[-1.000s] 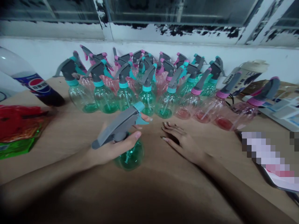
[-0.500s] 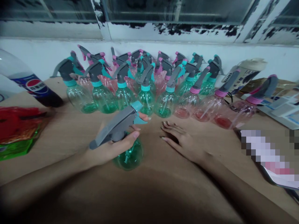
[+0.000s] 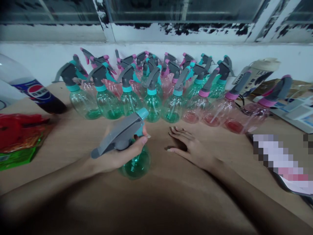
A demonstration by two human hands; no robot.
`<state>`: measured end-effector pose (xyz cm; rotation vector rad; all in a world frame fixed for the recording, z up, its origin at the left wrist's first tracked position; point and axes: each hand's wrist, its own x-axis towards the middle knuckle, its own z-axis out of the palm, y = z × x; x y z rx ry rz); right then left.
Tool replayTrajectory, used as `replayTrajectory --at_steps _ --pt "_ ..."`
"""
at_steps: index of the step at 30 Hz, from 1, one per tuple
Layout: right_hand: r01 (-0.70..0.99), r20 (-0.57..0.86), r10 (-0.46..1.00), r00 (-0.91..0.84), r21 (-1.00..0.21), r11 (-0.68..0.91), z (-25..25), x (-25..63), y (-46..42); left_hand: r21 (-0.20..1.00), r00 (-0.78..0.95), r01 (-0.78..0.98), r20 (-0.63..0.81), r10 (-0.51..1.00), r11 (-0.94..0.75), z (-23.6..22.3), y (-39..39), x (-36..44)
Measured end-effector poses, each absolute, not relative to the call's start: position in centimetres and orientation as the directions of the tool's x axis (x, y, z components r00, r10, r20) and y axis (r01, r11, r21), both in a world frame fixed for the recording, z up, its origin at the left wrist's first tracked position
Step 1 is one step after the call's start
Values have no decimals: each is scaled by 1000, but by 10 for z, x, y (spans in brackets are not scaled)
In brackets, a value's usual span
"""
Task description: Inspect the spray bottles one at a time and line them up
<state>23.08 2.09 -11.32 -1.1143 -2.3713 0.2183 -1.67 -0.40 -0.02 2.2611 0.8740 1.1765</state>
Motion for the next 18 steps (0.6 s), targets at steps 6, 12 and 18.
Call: replayTrajectory --at_steps 6,12,18 --pt "665 372 763 -528 -377 644 -113 231 21 659 394 399 504 769 -637 -2 -4 -18" --pt "677 353 775 -525 -379 631 -112 230 21 658 352 442 499 792 -610 -2 -7 -16" --pt "684 347 779 -522 -376 626 -110 229 20 686 364 415 477 800 -598 -1 -8 -16"
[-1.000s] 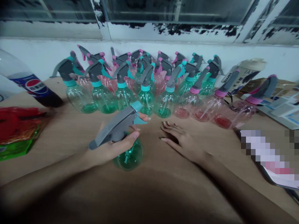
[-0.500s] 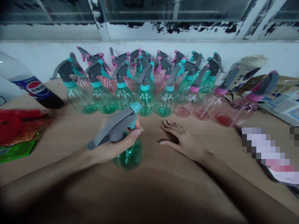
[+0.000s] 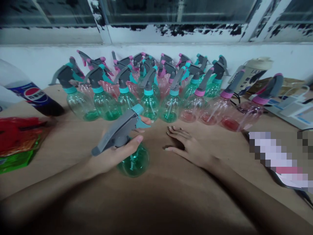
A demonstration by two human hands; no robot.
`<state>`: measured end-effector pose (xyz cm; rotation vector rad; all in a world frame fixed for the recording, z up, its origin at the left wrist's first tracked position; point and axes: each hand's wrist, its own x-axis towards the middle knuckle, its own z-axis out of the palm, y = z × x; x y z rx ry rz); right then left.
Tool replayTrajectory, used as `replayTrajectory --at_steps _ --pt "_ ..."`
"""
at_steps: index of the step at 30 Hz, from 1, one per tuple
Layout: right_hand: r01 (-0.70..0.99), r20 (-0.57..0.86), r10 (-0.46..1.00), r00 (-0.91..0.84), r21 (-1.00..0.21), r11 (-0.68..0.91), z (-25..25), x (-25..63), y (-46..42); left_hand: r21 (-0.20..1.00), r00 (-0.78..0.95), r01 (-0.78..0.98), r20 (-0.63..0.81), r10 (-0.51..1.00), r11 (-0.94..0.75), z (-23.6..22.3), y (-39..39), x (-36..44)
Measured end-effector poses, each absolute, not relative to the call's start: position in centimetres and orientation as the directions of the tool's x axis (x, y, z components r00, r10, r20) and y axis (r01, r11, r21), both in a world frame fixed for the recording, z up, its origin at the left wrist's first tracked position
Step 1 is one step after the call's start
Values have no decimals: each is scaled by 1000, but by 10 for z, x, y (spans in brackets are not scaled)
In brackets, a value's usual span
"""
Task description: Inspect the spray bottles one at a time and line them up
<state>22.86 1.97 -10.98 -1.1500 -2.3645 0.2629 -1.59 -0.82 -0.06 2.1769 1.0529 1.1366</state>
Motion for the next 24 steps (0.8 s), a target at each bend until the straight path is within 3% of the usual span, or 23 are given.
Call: replayTrajectory --at_steps 9,24 --pt "674 358 771 -527 -376 636 -111 229 21 722 364 413 429 827 -556 1 -9 -14" --pt "681 352 773 -527 -369 632 -114 230 22 652 381 398 523 762 -646 -5 -5 -16"
